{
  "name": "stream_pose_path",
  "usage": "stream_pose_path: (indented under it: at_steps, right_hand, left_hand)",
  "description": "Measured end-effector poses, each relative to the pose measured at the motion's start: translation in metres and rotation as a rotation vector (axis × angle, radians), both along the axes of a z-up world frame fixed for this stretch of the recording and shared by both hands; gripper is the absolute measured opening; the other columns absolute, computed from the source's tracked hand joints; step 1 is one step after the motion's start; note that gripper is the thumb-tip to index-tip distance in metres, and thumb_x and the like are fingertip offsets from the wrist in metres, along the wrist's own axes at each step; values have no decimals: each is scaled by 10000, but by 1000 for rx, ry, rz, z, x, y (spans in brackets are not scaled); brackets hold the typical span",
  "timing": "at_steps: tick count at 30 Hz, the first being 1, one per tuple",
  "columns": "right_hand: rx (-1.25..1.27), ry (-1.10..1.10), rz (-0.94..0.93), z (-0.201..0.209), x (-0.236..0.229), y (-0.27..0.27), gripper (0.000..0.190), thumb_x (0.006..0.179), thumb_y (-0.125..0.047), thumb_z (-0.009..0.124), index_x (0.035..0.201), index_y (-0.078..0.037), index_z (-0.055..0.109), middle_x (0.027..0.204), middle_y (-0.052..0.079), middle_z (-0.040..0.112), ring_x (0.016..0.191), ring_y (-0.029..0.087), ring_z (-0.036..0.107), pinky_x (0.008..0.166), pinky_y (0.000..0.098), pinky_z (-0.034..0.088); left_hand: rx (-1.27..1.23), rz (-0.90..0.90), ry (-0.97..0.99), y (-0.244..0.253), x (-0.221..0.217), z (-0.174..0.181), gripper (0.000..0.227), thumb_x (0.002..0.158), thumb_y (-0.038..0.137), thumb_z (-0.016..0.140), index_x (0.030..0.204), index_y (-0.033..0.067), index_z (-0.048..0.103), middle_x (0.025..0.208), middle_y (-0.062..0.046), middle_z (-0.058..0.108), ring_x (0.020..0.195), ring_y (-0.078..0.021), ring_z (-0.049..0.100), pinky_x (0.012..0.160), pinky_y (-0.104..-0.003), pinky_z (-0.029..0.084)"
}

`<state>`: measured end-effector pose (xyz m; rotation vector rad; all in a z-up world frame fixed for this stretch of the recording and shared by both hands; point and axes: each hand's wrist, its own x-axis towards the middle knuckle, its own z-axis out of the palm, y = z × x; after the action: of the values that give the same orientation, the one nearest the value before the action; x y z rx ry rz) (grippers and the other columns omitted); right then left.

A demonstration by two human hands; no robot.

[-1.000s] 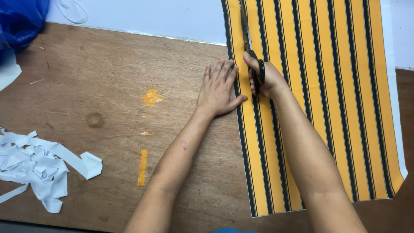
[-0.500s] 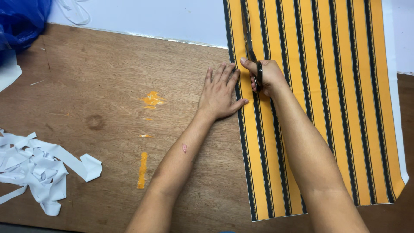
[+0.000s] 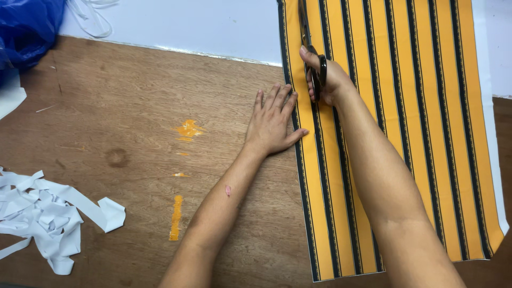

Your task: The person uses shears to cut a large sheet of yellow and black striped fabric into long strips on a wooden table. They repeatedly trim the edges and separate strips, stacking the cut pieces on the right side of the table.

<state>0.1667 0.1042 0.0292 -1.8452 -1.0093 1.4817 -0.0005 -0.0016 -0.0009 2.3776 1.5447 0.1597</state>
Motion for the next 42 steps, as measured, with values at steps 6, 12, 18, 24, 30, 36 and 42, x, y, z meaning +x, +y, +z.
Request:
stream_pose_path:
  at_steps: [6,12,18,24,30,36,42]
  right_hand:
    - [-2,-9,17,4,1,7,591,768,-643,807,666,-110,572,511,2,508,385,126,539,361,290,444]
    - [44,-63,34,1,2,7,543,773,-568,853,674,-101,595,529,17,546,408,118,564,377,276,459]
    - [18,-22,21,5,1,21,610,750,-674,797,696,-102,593,551,9,527,432,134,560,399,298,480]
    - [50,-30,15,4,-2,34,629,735,-694,800,696,-99,601,559,17,523,458,143,565,425,301,488]
    - [58,2,18,-1,-3,35,610,745,-670,815,695,-104,596,547,9,528,436,133,558,406,298,484]
    - [48,-13,1,-7,-6,38,601,744,-663,823,686,-108,598,536,8,530,416,121,566,378,278,490]
    - [67,-23,1,-6,-9,37,563,768,-592,854,677,-104,588,526,3,532,390,108,539,356,263,454]
  left_hand:
    - [26,0,-26,2,0,-1,976,864,799,455,1560,126,328,1621,-156,279,1538,-307,155,1238,-584,47]
    - [11,0,-19,1,0,0,975,872,792,466,1568,122,328,1623,-159,282,1543,-310,158,1246,-586,47]
    - [4,-1,-15,1,0,-1,974,868,795,460,1571,137,308,1625,-151,267,1542,-304,152,1242,-585,47]
    - [-6,-5,-1,2,1,-1,974,867,799,451,1570,142,303,1627,-143,252,1541,-294,143,1241,-583,43]
    - [13,2,-39,0,0,-2,979,864,796,472,1570,135,322,1636,-137,259,1544,-293,142,1245,-593,51]
    - [9,1,-29,0,0,0,971,863,789,482,1564,134,328,1632,-142,260,1546,-292,143,1246,-589,50]
    - [-3,-1,-30,1,0,-2,974,860,791,478,1561,131,328,1628,-147,263,1543,-294,139,1240,-593,51]
